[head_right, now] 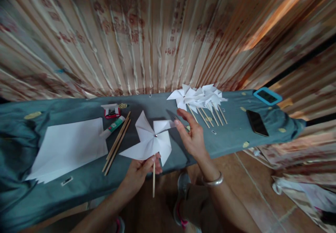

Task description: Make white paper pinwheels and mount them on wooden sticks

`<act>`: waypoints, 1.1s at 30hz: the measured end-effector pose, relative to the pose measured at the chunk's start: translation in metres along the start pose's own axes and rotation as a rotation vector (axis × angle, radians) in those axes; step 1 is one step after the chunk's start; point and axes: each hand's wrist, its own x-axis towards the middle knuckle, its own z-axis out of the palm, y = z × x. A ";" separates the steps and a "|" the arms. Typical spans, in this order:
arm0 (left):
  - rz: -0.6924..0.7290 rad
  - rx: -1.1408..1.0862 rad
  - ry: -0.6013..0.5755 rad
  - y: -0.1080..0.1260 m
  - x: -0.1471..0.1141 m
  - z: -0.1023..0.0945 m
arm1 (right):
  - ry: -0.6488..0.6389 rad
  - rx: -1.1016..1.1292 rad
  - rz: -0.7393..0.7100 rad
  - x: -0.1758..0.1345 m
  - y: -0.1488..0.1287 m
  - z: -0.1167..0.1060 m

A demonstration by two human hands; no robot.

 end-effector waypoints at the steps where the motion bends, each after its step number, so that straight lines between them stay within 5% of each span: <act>1: 0.010 0.000 0.009 0.000 0.002 0.000 | 0.020 0.030 0.028 -0.001 0.003 0.000; 13: 0.266 0.162 0.120 0.029 0.016 -0.003 | -0.109 0.289 0.272 -0.014 0.032 0.012; 21: 0.323 0.233 0.244 0.045 0.018 -0.010 | -0.730 0.459 0.303 -0.025 0.012 0.020; 27: 0.310 0.277 0.250 0.056 0.013 -0.008 | -0.744 0.402 0.292 -0.043 0.009 0.050; 33: 0.312 0.222 0.186 0.054 0.016 -0.006 | -0.684 0.244 0.177 -0.039 0.003 0.048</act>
